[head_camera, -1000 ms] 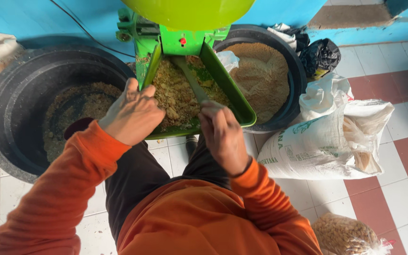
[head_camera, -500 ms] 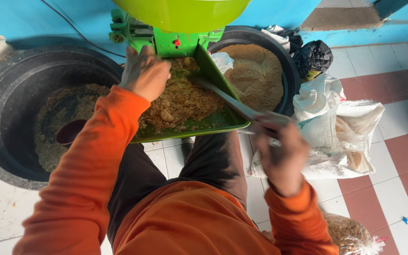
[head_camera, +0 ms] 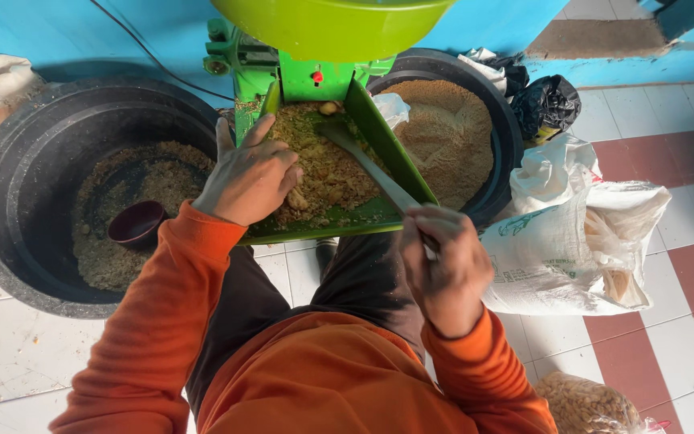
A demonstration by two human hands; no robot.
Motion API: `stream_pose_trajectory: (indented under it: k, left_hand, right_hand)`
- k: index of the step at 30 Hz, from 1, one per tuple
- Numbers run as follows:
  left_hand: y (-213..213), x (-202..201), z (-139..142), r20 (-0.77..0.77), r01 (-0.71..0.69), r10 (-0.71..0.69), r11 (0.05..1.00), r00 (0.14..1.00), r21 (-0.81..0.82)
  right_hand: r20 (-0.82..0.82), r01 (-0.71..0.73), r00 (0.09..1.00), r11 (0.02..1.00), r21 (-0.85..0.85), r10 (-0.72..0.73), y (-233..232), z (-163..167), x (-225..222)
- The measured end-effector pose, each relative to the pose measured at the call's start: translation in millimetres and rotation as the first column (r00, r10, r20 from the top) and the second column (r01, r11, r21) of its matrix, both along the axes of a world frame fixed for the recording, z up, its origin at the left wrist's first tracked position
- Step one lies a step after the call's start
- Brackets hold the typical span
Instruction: The person sits on the floor at a green electric grain mill, scooping freshly ground material from the machine's collection tray with a wooden spatula, picking out larger chunks by hand, and pushing material back toward the mill outlet. They use a small bowl to scoop ground material from a large basin and continue working the batch in the tray.
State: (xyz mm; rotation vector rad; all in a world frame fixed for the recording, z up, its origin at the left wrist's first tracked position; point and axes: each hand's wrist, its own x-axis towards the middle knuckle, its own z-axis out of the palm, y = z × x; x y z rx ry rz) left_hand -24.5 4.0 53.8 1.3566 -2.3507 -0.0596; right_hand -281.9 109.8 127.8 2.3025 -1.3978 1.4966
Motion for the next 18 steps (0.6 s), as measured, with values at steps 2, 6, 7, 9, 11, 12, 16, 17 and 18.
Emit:
stream_pose_trajectory:
  k: [2, 6, 7, 9, 11, 12, 16, 17, 18]
  left_hand:
    - [2, 2, -1, 0.055, -0.028, 0.028, 1.000, 0.998, 0.010]
    - [5, 3, -4, 0.169, -0.048, 0.056, 0.998, 0.984, -0.049]
    - [6, 4, -5, 0.183, -0.053, 0.061, 0.997, 0.981, -0.049]
    - [6, 4, -6, 0.208, -0.070, 0.081, 0.996, 0.975, -0.057]
    - [7, 4, -8, 0.190, -0.061, 0.081, 0.992, 0.978, -0.113]
    - [7, 4, -8, 0.182, -0.050, 0.076, 0.988, 0.980, -0.144]
    - [11, 6, -9, 0.142, -0.092, 0.126, 0.971, 0.982, -0.222]
    - [14, 6, -9, 0.126, -0.089, 0.119, 0.971, 0.985, -0.223]
    - [17, 6, -9, 0.108, -0.089, 0.114, 0.972, 0.988, -0.217]
  right_hand:
    - [-0.010, 0.009, 1.000, 1.000, -0.005, -0.009, -4, 3, 5]
    - [-0.061, -0.084, 0.994, 0.991, 0.109, 0.091, -11, -4, 12]
    - [-0.058, -0.085, 0.994, 0.992, 0.094, 0.091, -13, -8, 14]
    - [-0.055, -0.072, 0.996, 0.996, 0.043, 0.074, -17, -18, 17]
    - [-0.050, -0.037, 0.998, 0.999, 0.010, 0.038, -22, -28, 21]
    - [-0.046, -0.063, 0.997, 0.995, 0.073, 0.067, -27, -32, 24]
    - [-0.081, -0.042, 0.995, 0.991, 0.127, 0.053, -34, -28, 28]
    - [-0.102, -0.012, 0.995, 0.996, 0.092, 0.021, -30, -21, 25]
    - [-0.055, -0.010, 0.998, 0.996, 0.089, 0.015, -22, -13, 21]
